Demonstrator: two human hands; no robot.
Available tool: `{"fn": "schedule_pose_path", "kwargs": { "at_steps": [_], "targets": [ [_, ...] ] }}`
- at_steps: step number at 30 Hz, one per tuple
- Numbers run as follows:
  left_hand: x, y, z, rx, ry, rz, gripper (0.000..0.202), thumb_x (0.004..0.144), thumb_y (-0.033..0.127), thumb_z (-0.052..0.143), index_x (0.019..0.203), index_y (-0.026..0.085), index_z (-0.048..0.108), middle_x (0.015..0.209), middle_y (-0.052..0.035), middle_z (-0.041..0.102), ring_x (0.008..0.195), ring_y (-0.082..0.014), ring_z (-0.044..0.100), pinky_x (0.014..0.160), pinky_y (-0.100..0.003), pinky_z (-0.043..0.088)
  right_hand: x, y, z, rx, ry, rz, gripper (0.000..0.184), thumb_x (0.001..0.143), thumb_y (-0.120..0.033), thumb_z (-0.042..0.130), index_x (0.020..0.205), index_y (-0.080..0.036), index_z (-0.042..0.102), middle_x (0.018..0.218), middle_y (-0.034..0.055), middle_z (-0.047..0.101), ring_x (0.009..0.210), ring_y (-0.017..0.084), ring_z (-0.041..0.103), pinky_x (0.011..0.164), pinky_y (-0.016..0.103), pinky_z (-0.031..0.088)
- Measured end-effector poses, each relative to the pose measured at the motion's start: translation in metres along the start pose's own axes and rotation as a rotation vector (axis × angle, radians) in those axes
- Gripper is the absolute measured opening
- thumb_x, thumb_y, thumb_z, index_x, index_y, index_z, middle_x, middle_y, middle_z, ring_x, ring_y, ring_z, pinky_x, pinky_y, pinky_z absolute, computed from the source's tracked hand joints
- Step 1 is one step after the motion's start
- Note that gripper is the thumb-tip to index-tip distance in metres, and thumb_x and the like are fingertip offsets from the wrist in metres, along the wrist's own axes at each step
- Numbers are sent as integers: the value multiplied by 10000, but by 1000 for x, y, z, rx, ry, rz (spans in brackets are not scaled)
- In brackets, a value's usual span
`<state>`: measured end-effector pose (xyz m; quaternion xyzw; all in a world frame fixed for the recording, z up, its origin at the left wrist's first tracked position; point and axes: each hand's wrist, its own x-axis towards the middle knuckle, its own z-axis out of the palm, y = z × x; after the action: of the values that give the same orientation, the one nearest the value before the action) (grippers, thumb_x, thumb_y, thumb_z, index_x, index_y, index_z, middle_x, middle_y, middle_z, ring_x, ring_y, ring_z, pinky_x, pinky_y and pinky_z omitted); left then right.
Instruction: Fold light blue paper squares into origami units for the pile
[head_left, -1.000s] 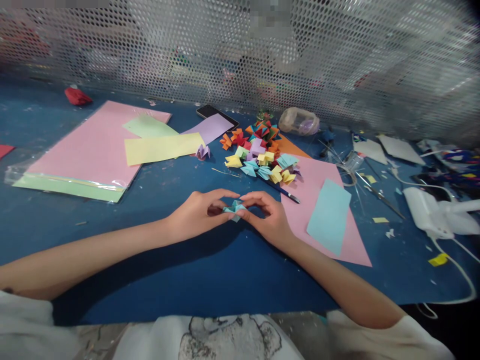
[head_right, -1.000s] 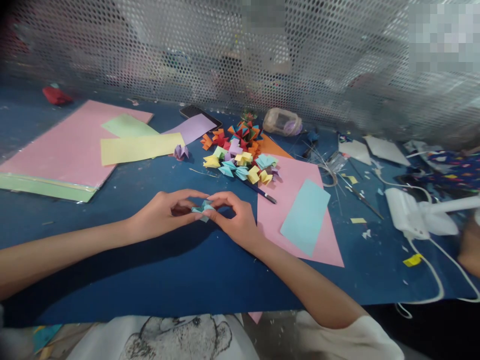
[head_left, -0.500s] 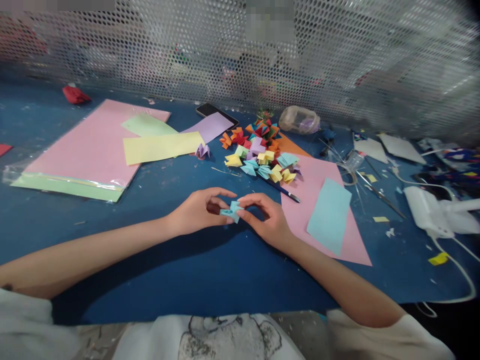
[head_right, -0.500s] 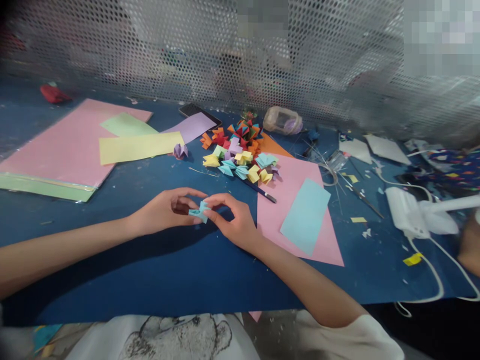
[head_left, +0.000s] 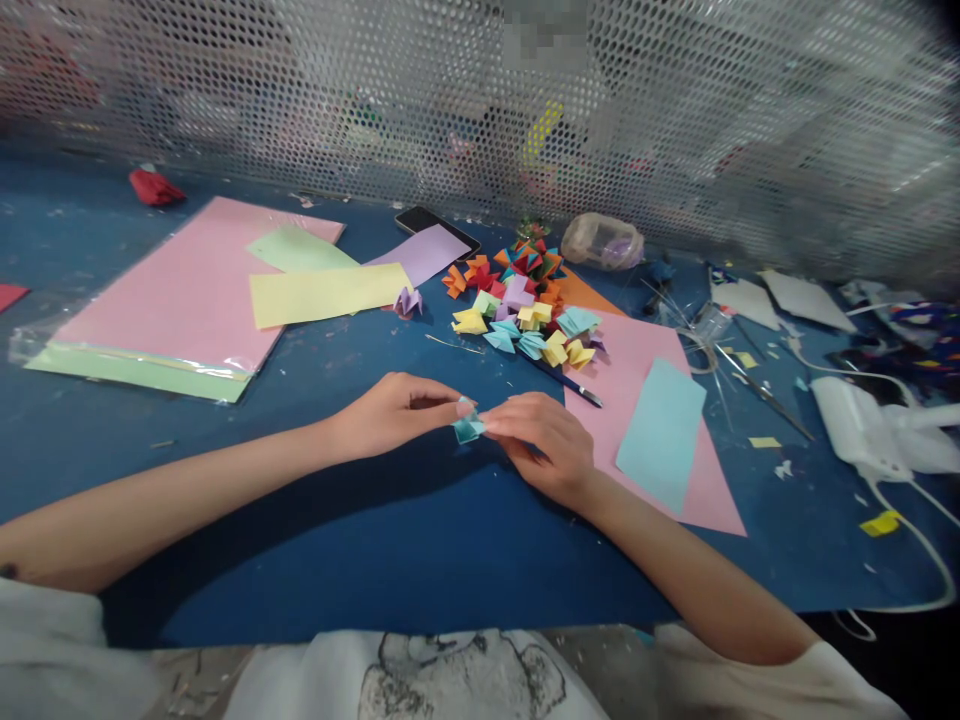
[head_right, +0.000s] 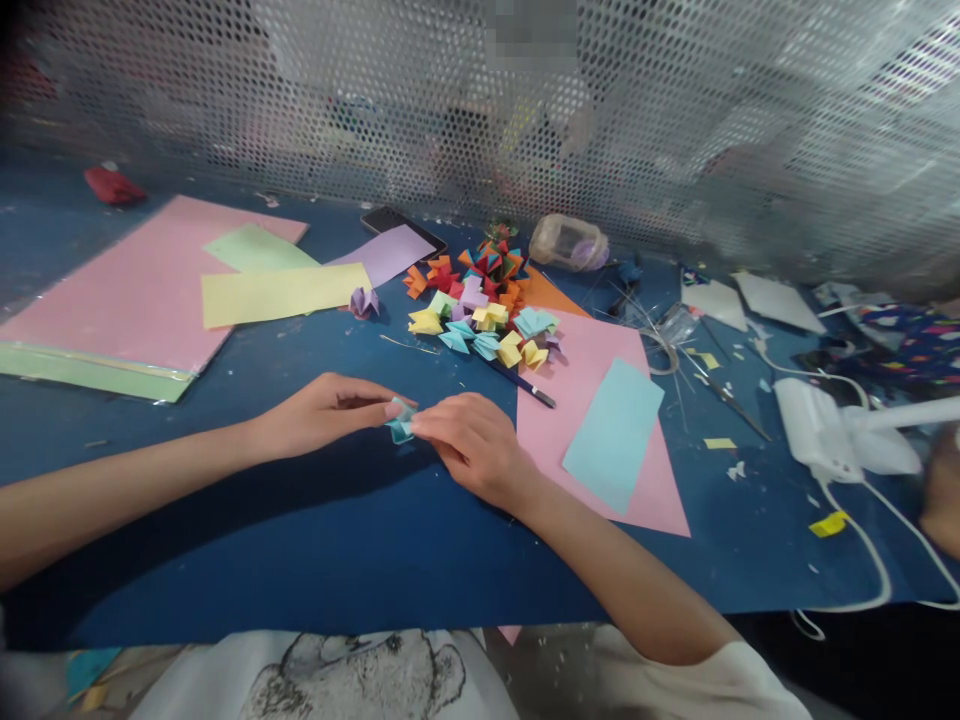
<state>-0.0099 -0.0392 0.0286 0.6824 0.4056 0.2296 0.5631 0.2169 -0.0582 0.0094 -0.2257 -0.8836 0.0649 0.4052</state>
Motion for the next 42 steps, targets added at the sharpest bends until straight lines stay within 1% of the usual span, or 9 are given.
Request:
{"fn": "schedule_pose_path", "kwargs": {
  "at_steps": [6, 11, 17, 23, 27, 30, 33, 39, 42],
  "targets": [
    [-2, -2, 3, 113, -13, 81, 370, 870, 458, 514, 979, 169, 717, 803, 5, 684, 683, -122, 561, 586, -188, 404, -1, -2, 4, -5, -43, -37, 375, 807, -65, 619, 1143, -224, 569, 992, 54, 702, 913, 167, 647, 817, 352, 524],
    [-4, 0, 5, 180, -6, 144, 398, 912, 431, 447, 862, 135, 708, 673, 11, 611, 608, -92, 503, 533, -171, 357, 6, -8, 4, 28, -10, 204, 284, 798, -214, 689, 1066, -240, 600, 920, 45, 677, 858, 174, 620, 771, 338, 513],
    [-4, -4, 10, 101, 18, 148, 390, 906, 438, 458, 881, 135, 703, 743, -12, 643, 651, -112, 540, 575, -188, 409, 13, -15, 3, 144, -27, 441, 68, 824, -248, 658, 885, -227, 639, 885, 30, 604, 842, 153, 597, 772, 316, 487],
    [-6, -8, 11, 3, -44, 108, 416, 927, 429, 402, 1058, 150, 684, 894, -40, 685, 821, -165, 598, 722, -248, 483, 14, -14, 3, 206, -8, 558, 60, 818, -269, 659, 823, -213, 636, 857, 14, 573, 810, 143, 580, 765, 308, 470],
    [-8, -5, 9, 103, -93, 149, 400, 946, 394, 378, 1191, 195, 625, 949, -27, 688, 931, -190, 601, 835, -276, 460, 11, -9, 4, 235, -13, 577, 87, 816, -304, 661, 825, -218, 653, 864, 16, 577, 807, 148, 586, 761, 317, 476],
    [-9, -2, 9, 173, -113, 217, 400, 963, 376, 345, 1236, 213, 587, 1023, -21, 675, 981, -185, 592, 867, -249, 432, 10, -7, 5, 245, -11, 603, 109, 817, -331, 656, 820, -223, 656, 869, 19, 580, 812, 153, 591, 770, 328, 484],
    [-8, -1, 11, 209, -124, 247, 403, 974, 359, 317, 1246, 200, 567, 1024, -19, 661, 941, -161, 587, 828, -212, 422, 11, -9, 6, 257, -7, 641, 129, 808, -346, 664, 800, -218, 650, 863, 17, 580, 803, 150, 595, 775, 327, 488],
    [-7, -5, 14, 314, -101, 256, 390, 968, 390, 337, 1074, 165, 637, 790, 14, 618, 639, -89, 482, 607, -164, 368, 16, -15, 7, 213, 10, 656, 148, 813, -329, 662, 747, -199, 635, 817, 13, 573, 780, 136, 584, 739, 293, 473],
    [-8, -4, 14, 317, -83, 256, 394, 971, 385, 332, 1056, 164, 647, 783, 10, 623, 642, -93, 499, 604, -166, 375, 14, -14, 8, 266, 55, 677, 162, 794, -344, 680, 766, -202, 607, 803, 7, 585, 775, 136, 595, 740, 287, 494]
  ]
}}
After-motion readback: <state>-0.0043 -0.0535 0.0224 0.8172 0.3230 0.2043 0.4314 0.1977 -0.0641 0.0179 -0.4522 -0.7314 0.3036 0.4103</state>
